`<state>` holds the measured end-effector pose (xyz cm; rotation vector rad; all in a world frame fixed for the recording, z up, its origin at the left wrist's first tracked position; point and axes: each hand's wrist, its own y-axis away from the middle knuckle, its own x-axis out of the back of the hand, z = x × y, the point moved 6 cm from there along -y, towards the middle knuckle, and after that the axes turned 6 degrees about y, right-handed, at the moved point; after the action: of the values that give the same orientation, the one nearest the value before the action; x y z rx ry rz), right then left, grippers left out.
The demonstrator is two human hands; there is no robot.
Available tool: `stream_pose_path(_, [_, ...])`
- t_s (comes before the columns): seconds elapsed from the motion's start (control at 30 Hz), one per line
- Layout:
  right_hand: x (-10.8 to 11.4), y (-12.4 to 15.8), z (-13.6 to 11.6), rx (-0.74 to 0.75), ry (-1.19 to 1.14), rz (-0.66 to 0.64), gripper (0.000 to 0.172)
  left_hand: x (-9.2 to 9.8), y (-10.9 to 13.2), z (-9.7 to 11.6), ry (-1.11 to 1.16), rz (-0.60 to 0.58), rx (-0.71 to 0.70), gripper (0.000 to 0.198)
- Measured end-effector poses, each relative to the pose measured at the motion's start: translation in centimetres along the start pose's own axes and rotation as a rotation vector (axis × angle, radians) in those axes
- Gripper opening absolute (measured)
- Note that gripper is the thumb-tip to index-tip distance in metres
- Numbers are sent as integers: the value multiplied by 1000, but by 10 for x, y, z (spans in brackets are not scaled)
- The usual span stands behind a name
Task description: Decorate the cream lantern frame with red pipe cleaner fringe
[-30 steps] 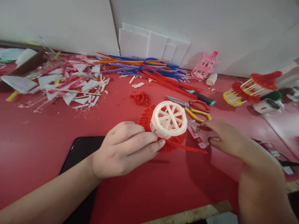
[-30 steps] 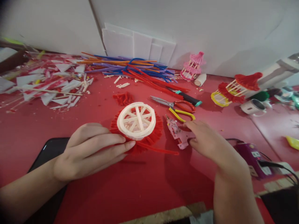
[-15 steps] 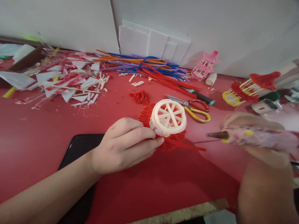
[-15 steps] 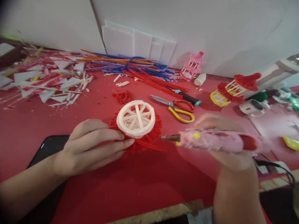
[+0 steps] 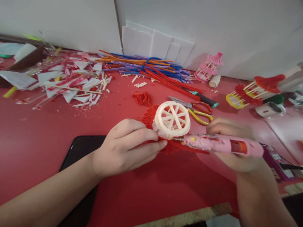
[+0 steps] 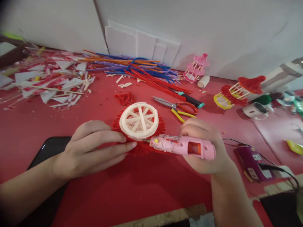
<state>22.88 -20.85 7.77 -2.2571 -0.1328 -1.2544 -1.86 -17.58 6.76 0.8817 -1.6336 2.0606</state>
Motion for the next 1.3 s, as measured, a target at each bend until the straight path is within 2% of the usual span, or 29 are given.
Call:
stream_pose_path(0.5, [-9,-4,-3,-7,-27,-32,11,1,-5,1,-14,-10,-12,16])
stream_pose_path(0.73, [-7,-3,-3,-12,-25,-41,12,-4,4,-3,-9,74,-61,16])
stream_pose_path(0.9, [-1,-1,1,-29,17,-35,13,-3,4,-3,-7,65,-59,16])
stream_pose_path(1.1, [4,2,7,-52,28,-22,12,2,-4,1,-26,-6,-22,12])
stream_pose_path(1.3, [8,4,11,-60,7,-32,11,0,-2,-1,-24,-6,-12,14])
